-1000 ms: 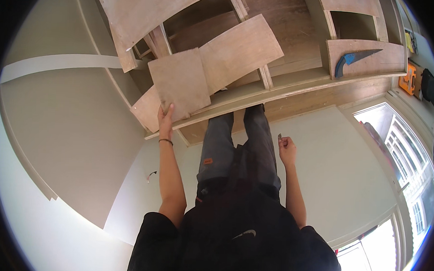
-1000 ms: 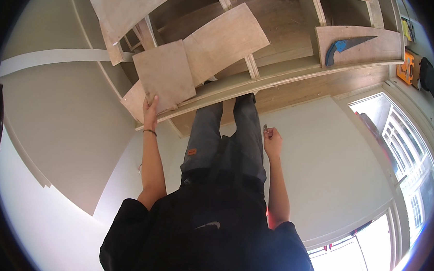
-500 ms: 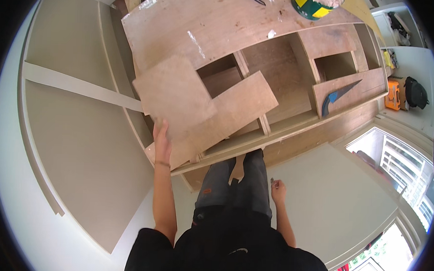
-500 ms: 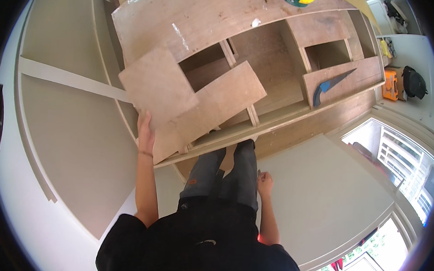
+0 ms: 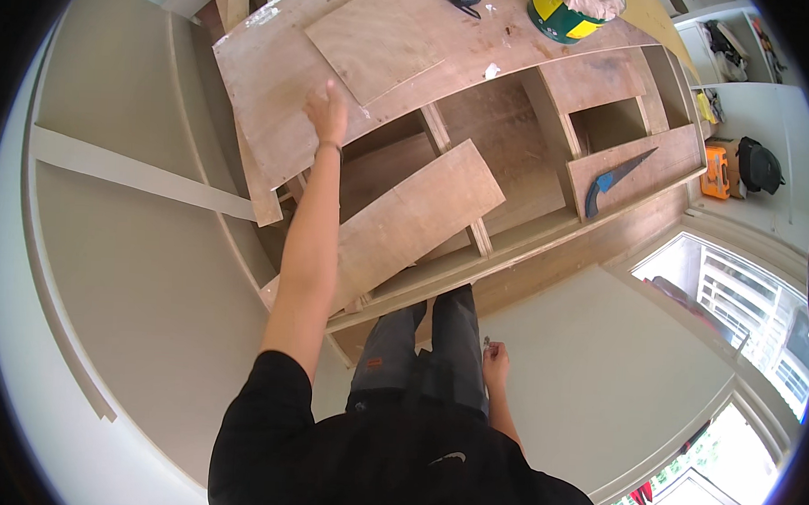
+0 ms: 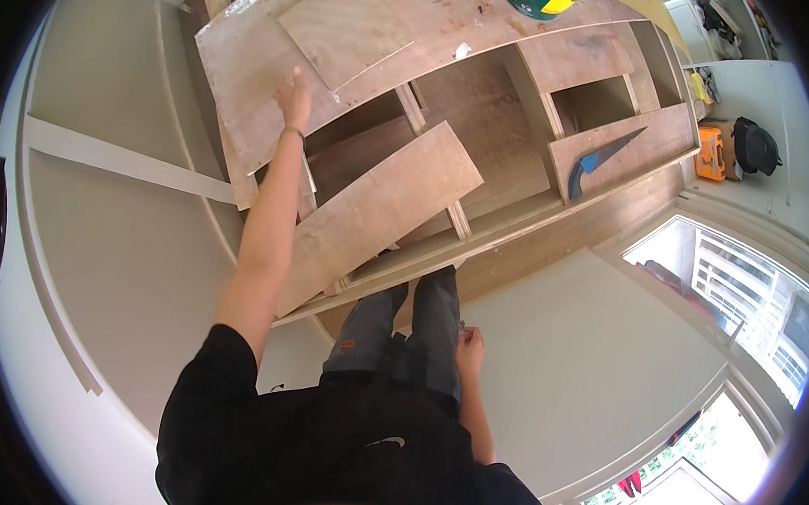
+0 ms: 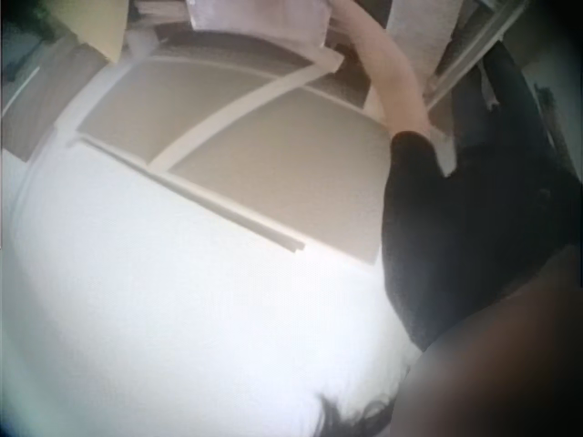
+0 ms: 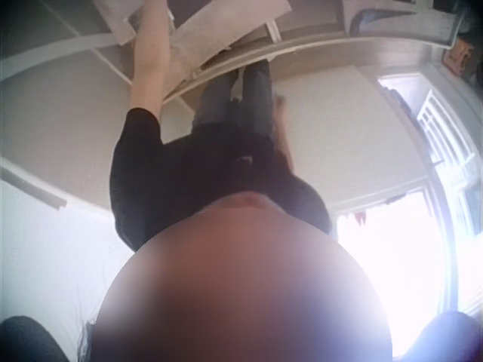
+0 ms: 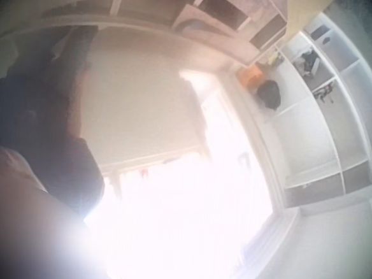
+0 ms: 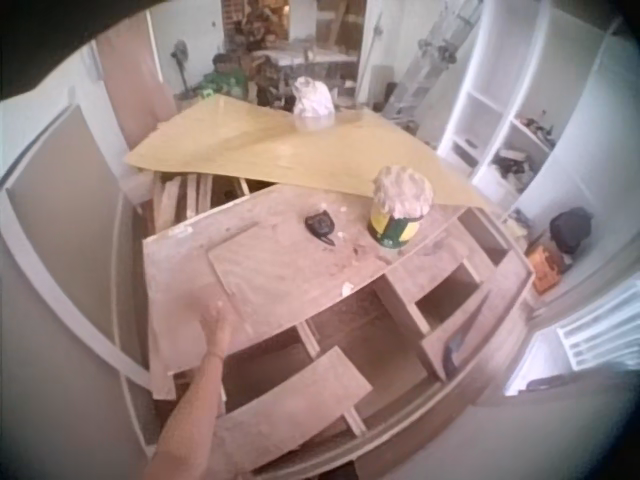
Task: The person measures a wooden board with a tape measure, marks it with a pencil, and then uses a hand saw to cut the board along the marked line. The person handles the board and tools directly without visible power tools.
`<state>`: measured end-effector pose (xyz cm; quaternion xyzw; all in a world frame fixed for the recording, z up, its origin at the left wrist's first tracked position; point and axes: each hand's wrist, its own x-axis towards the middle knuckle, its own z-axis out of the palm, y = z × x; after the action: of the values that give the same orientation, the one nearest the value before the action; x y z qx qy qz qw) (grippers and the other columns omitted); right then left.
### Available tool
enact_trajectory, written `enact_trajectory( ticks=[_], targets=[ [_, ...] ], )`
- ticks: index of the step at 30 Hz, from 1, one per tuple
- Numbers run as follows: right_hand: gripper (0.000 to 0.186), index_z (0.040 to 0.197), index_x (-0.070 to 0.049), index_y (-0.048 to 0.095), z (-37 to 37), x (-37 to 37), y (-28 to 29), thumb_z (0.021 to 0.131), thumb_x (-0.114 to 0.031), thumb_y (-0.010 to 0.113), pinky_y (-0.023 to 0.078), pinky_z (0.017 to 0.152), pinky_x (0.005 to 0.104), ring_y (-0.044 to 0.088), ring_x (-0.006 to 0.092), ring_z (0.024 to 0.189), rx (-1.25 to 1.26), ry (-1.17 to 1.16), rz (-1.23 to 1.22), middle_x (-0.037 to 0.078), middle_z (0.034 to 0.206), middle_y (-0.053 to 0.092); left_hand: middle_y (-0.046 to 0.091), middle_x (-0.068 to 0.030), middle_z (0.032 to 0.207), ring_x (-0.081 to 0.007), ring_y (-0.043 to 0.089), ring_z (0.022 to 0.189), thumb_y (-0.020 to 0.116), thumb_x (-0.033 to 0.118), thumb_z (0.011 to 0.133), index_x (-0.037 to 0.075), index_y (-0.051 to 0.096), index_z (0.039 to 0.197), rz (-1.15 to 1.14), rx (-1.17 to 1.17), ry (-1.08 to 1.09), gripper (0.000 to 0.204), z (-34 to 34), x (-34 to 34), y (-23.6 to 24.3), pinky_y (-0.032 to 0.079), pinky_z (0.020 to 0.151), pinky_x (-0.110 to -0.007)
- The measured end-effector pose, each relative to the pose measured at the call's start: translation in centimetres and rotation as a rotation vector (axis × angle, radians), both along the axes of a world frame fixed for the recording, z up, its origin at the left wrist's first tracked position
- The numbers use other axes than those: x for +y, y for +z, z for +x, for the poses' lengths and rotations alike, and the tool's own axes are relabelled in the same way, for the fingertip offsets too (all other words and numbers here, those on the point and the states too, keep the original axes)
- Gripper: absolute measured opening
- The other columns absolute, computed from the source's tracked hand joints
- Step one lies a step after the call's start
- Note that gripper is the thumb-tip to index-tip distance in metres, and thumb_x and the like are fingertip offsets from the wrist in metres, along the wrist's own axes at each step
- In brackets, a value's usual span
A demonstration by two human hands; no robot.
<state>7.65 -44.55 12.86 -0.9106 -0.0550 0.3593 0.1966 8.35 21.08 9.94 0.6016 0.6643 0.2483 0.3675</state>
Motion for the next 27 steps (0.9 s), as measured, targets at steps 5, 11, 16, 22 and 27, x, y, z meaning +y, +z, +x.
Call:
enact_trajectory(
  ticks=[5,11,16,22,27],
  targets=[
    [0.028,0.111,0.000,0.057,4.1,9.5,-2.8,0.089,-0.014,0.065,0.053,0.081,0.0414,0.067,0.0331,0.090,-0.044,-0.058,0.151,0.018,0.096,0.068,0.045,-0.0272,0.128,-0.0441,0.045,0.121,0.052,0.029,0.101,-0.004,0.039,0.139,0.460,0.118,-0.213,0.051,-10.7,-14.3,0.8,0.036,0.104,-0.049],
    [0.024,0.103,-0.001,0.060,16.3,31.7,-6.9,0.086,-0.017,0.067,0.051,0.076,0.0422,0.066,0.0332,0.086,-0.253,0.152,0.502,0.017,0.091,0.067,0.048,-0.0317,0.116,-0.0489,0.049,0.110,0.058,0.010,0.089,-0.006,0.044,0.124,-0.192,0.492,-0.527,0.041,-26.2,-37.8,0.8,0.042,0.094,-0.052],
    [0.030,0.104,-0.005,0.067,26.3,50.3,-6.1,0.083,-0.026,0.070,0.052,0.080,0.0431,0.067,0.0331,0.092,-0.329,0.240,0.657,0.018,0.096,0.068,0.047,-0.0297,0.124,-0.0481,0.053,0.114,0.063,0.021,0.088,0.001,0.049,0.123,-1.005,0.624,-0.464,0.042,-35.0,-53.1,0.3,0.048,0.095,-0.049],
    [0.060,0.129,-0.003,0.049,30.1,51.9,-5.7,0.083,-0.031,0.073,0.046,0.095,0.0469,0.053,0.0410,0.116,-0.545,0.196,0.679,0.023,0.124,0.055,0.057,-0.0234,0.115,-0.0427,0.060,0.108,0.067,0.025,0.087,0.007,0.055,0.119,-0.887,0.317,-0.403,0.039,-32.9,-60.2,-4.1,0.050,0.092,-0.050],
    [0.057,0.135,-0.005,0.044,28.3,33.7,-10.1,0.087,-0.023,0.067,0.044,0.100,0.0483,0.051,0.0406,0.120,-0.393,0.348,0.340,0.021,0.129,0.053,0.060,-0.0202,0.115,-0.0409,0.061,0.108,0.061,0.018,0.088,0.009,0.057,0.122,-0.875,0.769,-0.844,0.035,-25.9,-55.6,-3.3,0.052,0.088,-0.049]
  ],
)
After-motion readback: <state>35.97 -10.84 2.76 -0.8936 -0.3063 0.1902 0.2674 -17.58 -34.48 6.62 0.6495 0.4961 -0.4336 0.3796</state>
